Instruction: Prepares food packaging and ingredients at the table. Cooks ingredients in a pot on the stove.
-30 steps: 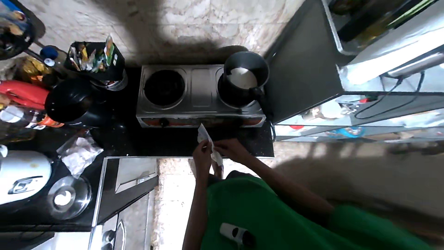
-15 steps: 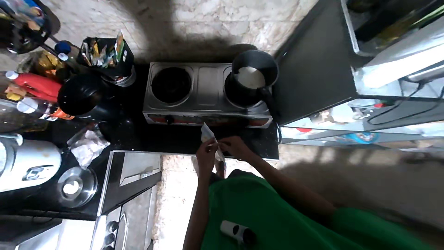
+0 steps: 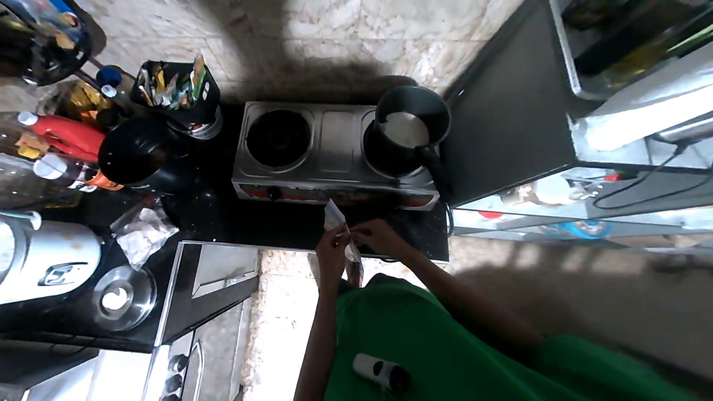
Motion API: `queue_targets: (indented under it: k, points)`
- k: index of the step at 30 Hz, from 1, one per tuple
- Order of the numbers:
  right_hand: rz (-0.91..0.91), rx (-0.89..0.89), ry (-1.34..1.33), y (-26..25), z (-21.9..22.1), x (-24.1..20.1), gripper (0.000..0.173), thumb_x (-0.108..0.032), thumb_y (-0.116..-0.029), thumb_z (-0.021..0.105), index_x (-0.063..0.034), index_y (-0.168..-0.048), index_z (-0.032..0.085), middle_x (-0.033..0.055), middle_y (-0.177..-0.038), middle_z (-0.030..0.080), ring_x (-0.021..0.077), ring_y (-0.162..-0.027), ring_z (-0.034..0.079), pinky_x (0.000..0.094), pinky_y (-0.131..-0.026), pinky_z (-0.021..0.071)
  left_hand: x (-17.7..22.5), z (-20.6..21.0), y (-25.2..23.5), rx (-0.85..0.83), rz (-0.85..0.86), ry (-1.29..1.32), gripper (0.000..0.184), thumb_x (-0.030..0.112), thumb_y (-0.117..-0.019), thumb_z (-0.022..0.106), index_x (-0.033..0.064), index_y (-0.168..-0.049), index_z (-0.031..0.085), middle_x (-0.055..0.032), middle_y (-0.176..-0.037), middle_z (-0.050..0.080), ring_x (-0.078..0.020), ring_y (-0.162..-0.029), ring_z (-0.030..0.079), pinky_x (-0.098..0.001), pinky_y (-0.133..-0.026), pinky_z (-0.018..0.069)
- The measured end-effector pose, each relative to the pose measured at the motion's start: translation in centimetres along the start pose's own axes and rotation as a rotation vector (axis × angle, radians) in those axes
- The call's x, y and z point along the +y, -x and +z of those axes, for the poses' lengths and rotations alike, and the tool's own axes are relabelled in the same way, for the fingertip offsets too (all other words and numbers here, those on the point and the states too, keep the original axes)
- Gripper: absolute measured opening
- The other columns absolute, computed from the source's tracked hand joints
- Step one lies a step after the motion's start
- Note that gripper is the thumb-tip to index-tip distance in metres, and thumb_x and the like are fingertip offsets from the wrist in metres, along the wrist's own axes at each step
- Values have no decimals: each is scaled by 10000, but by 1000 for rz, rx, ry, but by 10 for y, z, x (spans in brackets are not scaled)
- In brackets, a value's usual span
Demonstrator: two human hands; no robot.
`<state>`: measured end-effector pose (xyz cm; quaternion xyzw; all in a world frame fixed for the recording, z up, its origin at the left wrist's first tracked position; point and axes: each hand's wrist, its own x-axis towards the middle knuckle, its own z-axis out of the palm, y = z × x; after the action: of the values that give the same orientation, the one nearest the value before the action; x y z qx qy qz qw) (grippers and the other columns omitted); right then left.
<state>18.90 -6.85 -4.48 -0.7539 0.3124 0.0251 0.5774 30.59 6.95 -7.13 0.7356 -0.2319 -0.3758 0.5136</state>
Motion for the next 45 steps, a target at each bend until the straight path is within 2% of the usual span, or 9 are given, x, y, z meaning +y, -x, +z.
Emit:
queue_targets:
  k: [4, 8, 14, 22, 32, 37, 40, 41, 45]
  points:
    - [6, 0, -6, -1, -1, 1, 291, -272, -1038, 604, -69, -1192, 745, 70, -1040, 763, 113, -920, 734, 327, -906, 603, 2, 1, -1, 3, -7, -19, 309, 161, -991, 680, 64, -1284, 692, -89, -1178, 722, -148, -955, 727, -333, -889, 617]
    - [-4, 0, -26, -2, -2, 2, 288, -240, -1048, 583, -38, -1180, 740, 86, -1022, 758, 116, -906, 734, 314, -893, 608, 4, 1, -1, -2, 2, -28, 322, 184, -988, 689, 64, -1287, 689, -90, -1182, 721, -146, -956, 726, -329, -884, 617]
    - [-23, -19, -28, -3, -4, 4, 321, -298, -1057, 565, -50, -1142, 751, 76, -988, 755, 124, -892, 722, 344, -892, 597, 7, 3, 0, 5, 3, -75, 357, 240, -977, 709, 79, -1295, 691, -82, -1196, 717, -149, -976, 724, -348, -886, 622]
    - [-14, -62, -25, -3, -5, 0, 316, -234, -1075, 516, -21, -1129, 743, 90, -980, 750, 119, -883, 720, 334, -889, 596, 3, -1, 2, 19, 8, -79, 344, 237, -972, 713, 86, -1281, 700, -78, -1182, 717, -143, -951, 723, -336, -870, 622]
    - [-33, -79, -75, -5, -7, 4, 314, -245, -1076, 531, -18, -1134, 740, 82, -1001, 753, 112, -906, 727, 320, -898, 602, 5, -1, 1, 12, -7, -81, 347, 213, -974, 707, 90, -1297, 691, -75, -1203, 715, -144, -964, 725, -336, -881, 619]
    - [-16, -37, -68, -7, -8, 6, 279, -241, -1040, 594, -23, -1134, 741, 85, -976, 749, 117, -859, 724, 322, -859, 611, 10, 3, -1, -2, -31, -74, 359, 244, -982, 701, 81, -1301, 681, -73, -1192, 716, -148, -966, 727, -339, -878, 624]
    - [20, 0, 9, -6, -10, -3, 284, -274, -1015, 628, -30, -1114, 735, 93, -970, 738, 144, -860, 709, 354, -854, 594, 15, 9, -1, 12, -46, -76, 357, 235, -983, 700, 56, -1292, 674, -87, -1187, 718, -153, -969, 725, -351, -879, 619]
    - [19, 2, 41, -6, -10, -5, 293, -286, -1016, 627, -35, -1122, 733, 103, -998, 736, 165, -899, 704, 378, -884, 580, 16, 10, -1, 20, -51, -93, 361, 234, -987, 694, 54, -1299, 669, -94, -1197, 718, -157, -984, 725, -366, -894, 615]
    - [-44, 36, 32, -7, -8, -2, 303, -305, -1013, 627, -34, -1116, 717, 120, -1028, 725, 202, -950, 691, 423, -916, 555, 19, 14, -3, 52, -23, -171, 367, 165, -992, 671, 0, -1317, 635, -160, -1192, 709, -207, -1001, 716, -408, -908, 600]
